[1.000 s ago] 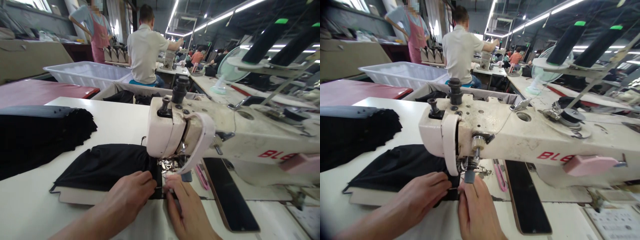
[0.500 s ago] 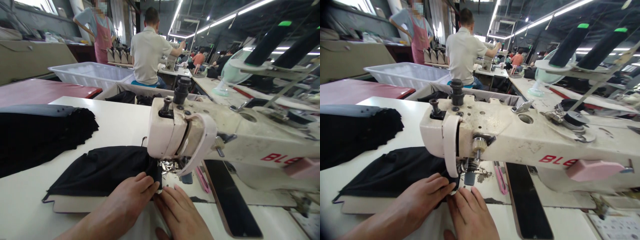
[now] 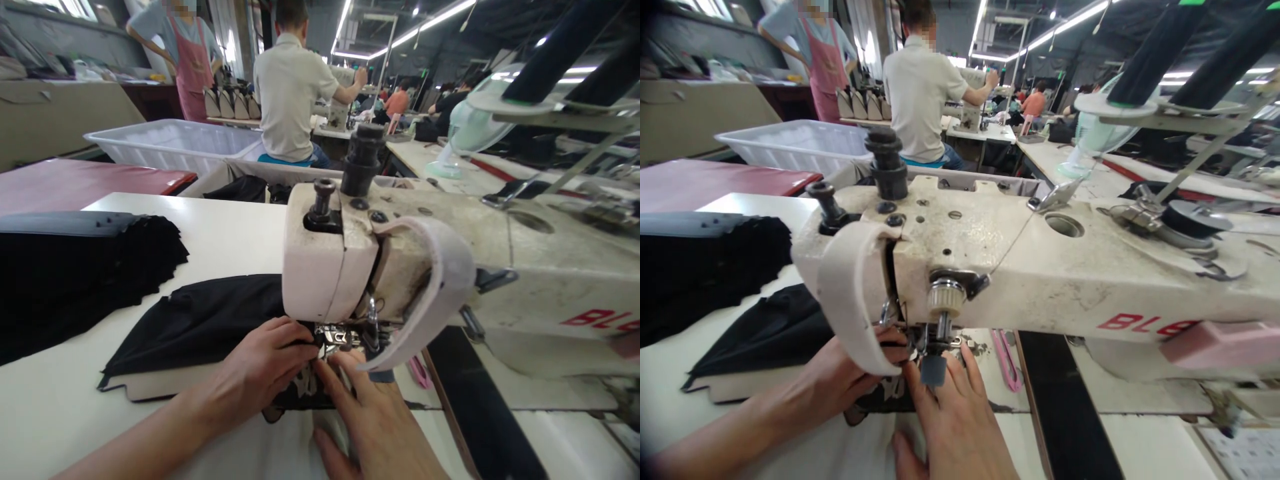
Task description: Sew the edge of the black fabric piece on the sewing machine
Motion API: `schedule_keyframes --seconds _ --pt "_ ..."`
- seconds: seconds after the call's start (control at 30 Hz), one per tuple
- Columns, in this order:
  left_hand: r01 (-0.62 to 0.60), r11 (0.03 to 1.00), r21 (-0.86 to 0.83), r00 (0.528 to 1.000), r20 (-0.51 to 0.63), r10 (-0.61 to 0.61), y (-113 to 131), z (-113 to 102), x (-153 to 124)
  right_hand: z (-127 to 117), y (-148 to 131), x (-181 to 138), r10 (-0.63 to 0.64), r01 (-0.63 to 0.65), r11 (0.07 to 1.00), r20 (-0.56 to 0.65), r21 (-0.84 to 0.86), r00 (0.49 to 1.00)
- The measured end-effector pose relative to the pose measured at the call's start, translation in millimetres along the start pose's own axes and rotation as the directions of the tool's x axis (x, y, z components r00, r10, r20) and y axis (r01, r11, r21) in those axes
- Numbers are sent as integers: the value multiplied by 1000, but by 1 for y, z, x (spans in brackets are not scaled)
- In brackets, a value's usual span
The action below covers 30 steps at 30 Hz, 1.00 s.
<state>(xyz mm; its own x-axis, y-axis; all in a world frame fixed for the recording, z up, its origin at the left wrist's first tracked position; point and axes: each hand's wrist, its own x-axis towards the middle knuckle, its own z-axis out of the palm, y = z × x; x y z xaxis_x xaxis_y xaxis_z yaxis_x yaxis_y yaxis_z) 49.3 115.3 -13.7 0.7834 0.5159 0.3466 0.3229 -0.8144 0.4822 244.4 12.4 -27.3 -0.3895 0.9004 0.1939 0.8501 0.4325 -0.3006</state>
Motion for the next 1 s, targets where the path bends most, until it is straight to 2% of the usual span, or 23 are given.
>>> schedule_keyframes --seconds 0.13,0.27,0.37,0.43,0.57,0.73,1.0 --pt "-14 995 -99 998 -63 8 1 2 -1 0 -1 0 13 -12 999 -24 36 1000" --pt "5 999 -46 993 -121 -10 3 10 -2 0 -2 1 30 -29 998 -26 56 999" --pt "-32 999 -37 984 -174 25 4 10 1 -2 -2 2 40 -39 996 -9 84 999" --pt "-53 998 -44 988 -149 46 5 7 5 -3 -2 2 46 -46 994 5 94 999" --pt "-41 999 -29 999 -31 40 9 1 11 -9 0 5 43 -45 995 24 93 999" --pt "-30 1000 -7 994 -104 29 10 3 6 -15 2 10 9 -9 992 -6 130 1000" --pt "-59 997 49 995 -80 62 12 -4 7 3 2 6 -2 8 997 -81 77 997"
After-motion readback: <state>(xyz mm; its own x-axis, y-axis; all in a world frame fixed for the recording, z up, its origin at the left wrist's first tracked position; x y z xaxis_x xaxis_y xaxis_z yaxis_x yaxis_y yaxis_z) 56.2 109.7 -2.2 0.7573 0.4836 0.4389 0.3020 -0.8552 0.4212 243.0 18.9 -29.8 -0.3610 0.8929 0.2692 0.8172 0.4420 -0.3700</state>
